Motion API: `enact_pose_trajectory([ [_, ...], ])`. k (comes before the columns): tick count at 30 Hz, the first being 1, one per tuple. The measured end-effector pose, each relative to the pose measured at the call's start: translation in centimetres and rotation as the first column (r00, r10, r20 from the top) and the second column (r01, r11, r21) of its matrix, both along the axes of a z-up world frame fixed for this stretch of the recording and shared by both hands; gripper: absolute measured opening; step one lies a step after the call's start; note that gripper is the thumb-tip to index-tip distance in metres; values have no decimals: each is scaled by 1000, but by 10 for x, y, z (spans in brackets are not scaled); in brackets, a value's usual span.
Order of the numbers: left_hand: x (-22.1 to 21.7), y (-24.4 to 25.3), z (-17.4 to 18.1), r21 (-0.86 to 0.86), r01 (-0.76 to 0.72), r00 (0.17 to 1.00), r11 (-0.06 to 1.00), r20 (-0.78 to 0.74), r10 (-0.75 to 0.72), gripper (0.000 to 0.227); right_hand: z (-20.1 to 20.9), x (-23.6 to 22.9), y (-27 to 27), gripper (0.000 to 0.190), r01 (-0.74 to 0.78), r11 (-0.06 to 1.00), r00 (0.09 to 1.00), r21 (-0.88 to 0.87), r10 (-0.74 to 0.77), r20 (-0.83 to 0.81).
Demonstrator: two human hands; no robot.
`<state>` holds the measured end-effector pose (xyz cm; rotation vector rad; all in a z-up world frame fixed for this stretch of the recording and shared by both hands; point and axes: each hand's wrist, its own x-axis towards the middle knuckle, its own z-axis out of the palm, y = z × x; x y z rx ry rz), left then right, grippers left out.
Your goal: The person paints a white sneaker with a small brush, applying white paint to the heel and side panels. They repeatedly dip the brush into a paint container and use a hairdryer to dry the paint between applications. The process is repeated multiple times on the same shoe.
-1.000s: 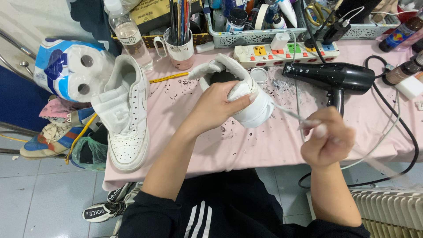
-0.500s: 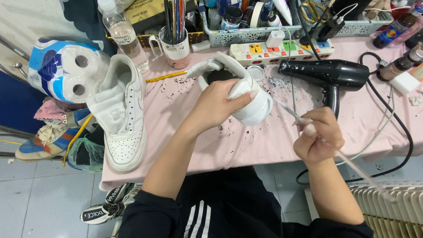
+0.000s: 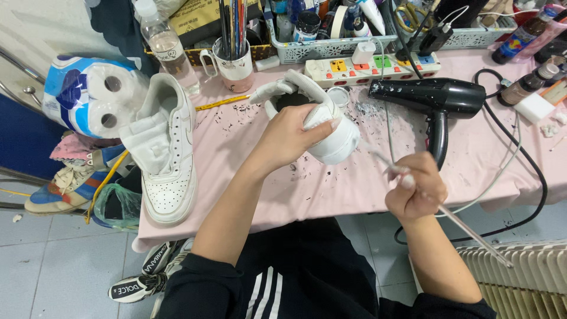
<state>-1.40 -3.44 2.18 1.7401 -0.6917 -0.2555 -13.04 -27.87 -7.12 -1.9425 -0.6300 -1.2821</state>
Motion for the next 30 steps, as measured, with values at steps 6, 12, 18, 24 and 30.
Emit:
enact_pose_trajectory([
  [6,-4,2,-3,7,-15,1000,1000,9,15,37,6,-8,9,18,3,939,996,-345,28,86],
  [12,-6,6,-7,42,-22,1000,999,-13,22,38,2,-19,27,12,-179,962,984,-208,169,-64],
  [18,-11,16,-11,24,-5,999,1000,-37,6,39,12,-7,12,8,-48,998,998,-27,47,-37],
  [24,-15,19,-18,-47,5,999,999,-45,-7,36,5,-9,23,22,-130,938,982,-321,166,88],
  [30,-19,22,-21,-12,-2,999,1000,-35,2,35,10,-15,34,12,-314,949,949,-13,313,-39],
])
